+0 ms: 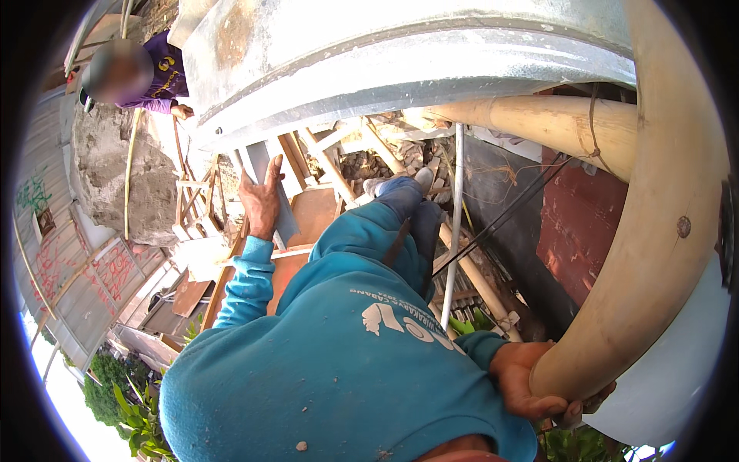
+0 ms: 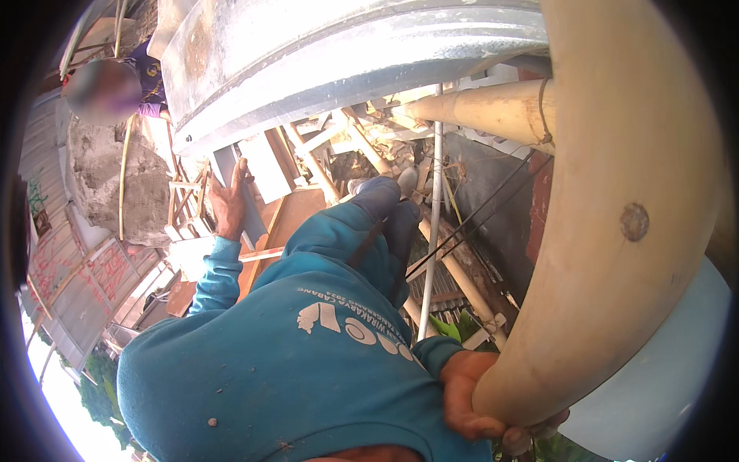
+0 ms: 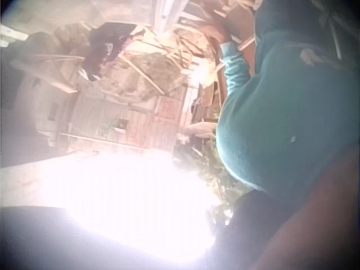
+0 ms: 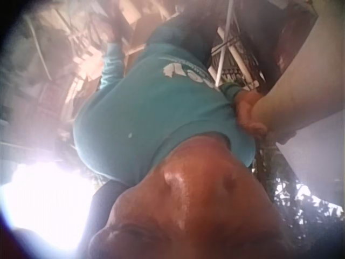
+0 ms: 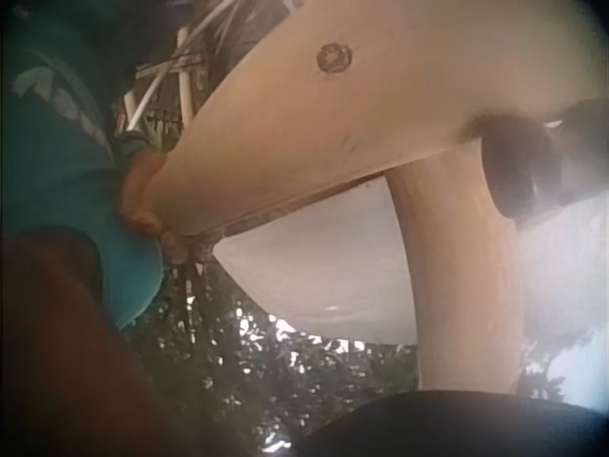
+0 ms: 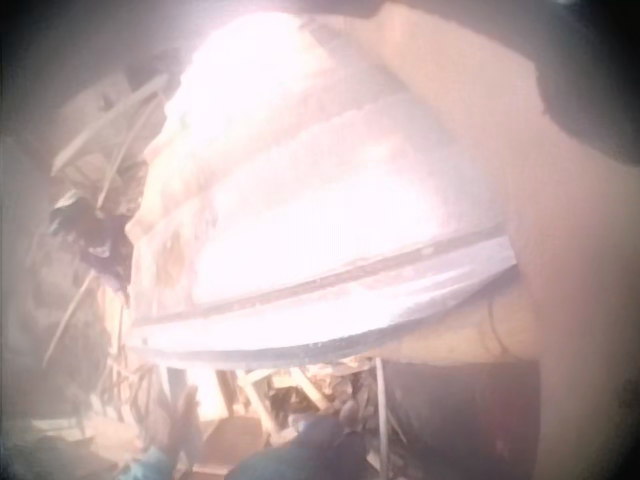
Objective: The person secures bamboo poles to a corrugated metal roof using a hammer and nails, then wraps and tightens wire around the joints with pliers. Another worker is visible nearby on the roof.
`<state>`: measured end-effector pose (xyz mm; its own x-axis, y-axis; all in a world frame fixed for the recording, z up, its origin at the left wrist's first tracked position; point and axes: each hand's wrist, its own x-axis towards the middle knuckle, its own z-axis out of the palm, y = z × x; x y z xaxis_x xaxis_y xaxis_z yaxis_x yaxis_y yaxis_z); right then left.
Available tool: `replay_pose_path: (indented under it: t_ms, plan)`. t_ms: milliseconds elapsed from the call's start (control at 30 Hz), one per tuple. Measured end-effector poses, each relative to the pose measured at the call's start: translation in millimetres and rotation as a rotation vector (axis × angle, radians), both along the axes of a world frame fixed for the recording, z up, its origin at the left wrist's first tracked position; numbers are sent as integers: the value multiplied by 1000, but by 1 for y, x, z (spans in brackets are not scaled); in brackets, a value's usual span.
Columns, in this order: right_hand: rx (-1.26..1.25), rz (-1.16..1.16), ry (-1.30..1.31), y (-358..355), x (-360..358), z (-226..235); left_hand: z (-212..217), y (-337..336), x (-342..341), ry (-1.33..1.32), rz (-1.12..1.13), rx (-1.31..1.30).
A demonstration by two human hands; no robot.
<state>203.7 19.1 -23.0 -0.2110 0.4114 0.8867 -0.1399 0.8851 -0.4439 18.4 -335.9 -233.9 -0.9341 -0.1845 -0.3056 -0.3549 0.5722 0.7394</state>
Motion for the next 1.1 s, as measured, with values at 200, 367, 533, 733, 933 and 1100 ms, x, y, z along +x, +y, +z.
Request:
replay_pose_path:
  t_ms: [200,367,533,733,933,1100]
  plan:
    - [-57,-50,34,-12,-28,3,9,5,-3,-119,57,-34]
    - [5,-29,224,8,-3,-9,2,2,3,-91,108,-16]
    - [-31,70,78,11,7,-6,-7,-5,8,-70,99,-5]
    - [41,-32,112,13,-1,-6,5,5,-5,-49,77,-11]
    - [89,26,59,14,-10,-2,-23,-13,1,25,53,-6]
    - [578,-143,-113,38,-17,-6,-9,-6,-4,32,65,-52]
